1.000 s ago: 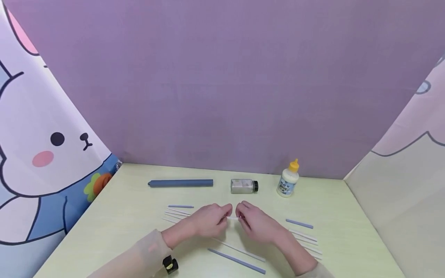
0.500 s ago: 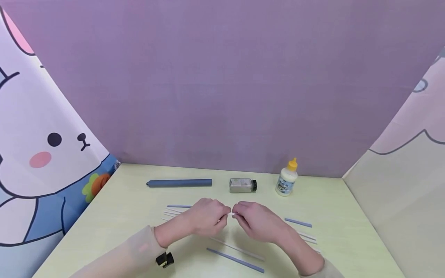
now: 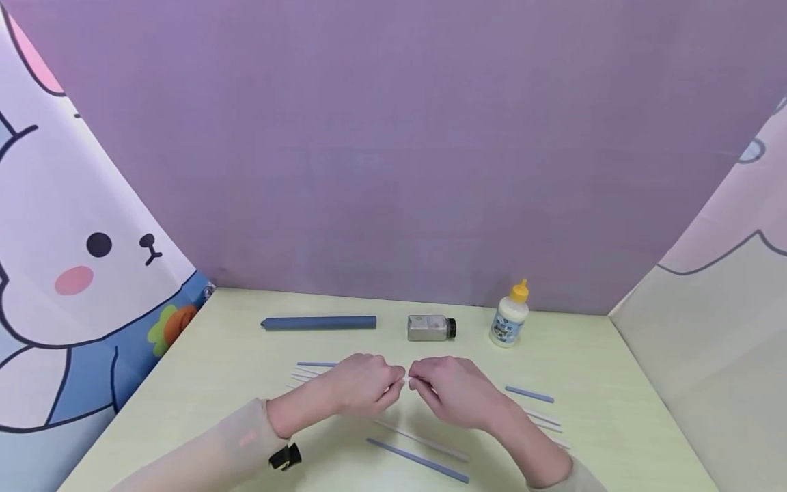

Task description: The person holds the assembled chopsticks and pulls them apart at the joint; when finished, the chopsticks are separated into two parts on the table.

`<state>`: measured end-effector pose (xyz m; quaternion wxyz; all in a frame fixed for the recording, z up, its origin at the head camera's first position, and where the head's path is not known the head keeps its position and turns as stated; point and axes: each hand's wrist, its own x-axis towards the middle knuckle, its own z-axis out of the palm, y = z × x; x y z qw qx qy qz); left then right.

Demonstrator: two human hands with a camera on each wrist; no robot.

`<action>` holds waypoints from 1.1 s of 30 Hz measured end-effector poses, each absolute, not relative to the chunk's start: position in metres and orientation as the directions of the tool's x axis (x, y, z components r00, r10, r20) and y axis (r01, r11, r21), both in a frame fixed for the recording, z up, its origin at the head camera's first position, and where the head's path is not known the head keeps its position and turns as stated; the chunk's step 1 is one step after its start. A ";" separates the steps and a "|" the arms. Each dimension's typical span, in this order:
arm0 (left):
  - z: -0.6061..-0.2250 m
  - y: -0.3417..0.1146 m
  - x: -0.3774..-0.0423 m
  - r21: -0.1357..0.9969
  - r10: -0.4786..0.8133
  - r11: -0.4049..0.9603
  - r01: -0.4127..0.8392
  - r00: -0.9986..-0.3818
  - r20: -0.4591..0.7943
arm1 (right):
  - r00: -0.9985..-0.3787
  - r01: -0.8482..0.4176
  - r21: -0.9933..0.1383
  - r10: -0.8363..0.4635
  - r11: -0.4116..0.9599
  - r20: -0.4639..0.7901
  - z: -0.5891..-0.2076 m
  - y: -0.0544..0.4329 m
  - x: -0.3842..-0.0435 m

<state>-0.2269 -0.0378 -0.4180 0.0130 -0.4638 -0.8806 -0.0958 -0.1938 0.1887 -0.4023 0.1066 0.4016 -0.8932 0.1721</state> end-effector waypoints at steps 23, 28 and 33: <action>-0.418 -0.045 -0.202 0.016 0.843 0.530 0.848 -0.529 0.101 | -0.494 -0.867 -0.263 -0.796 0.423 0.349 -0.401 0.200 -0.185; -0.420 -0.041 -0.200 0.037 0.826 0.549 0.835 -0.549 0.125 | -0.501 -0.861 -0.292 -0.790 0.416 0.353 -0.403 0.204 -0.187; -0.421 -0.037 -0.199 0.052 0.817 0.561 0.826 -0.562 0.126 | -0.501 -0.860 -0.306 -0.786 0.408 0.361 -0.405 0.207 -0.187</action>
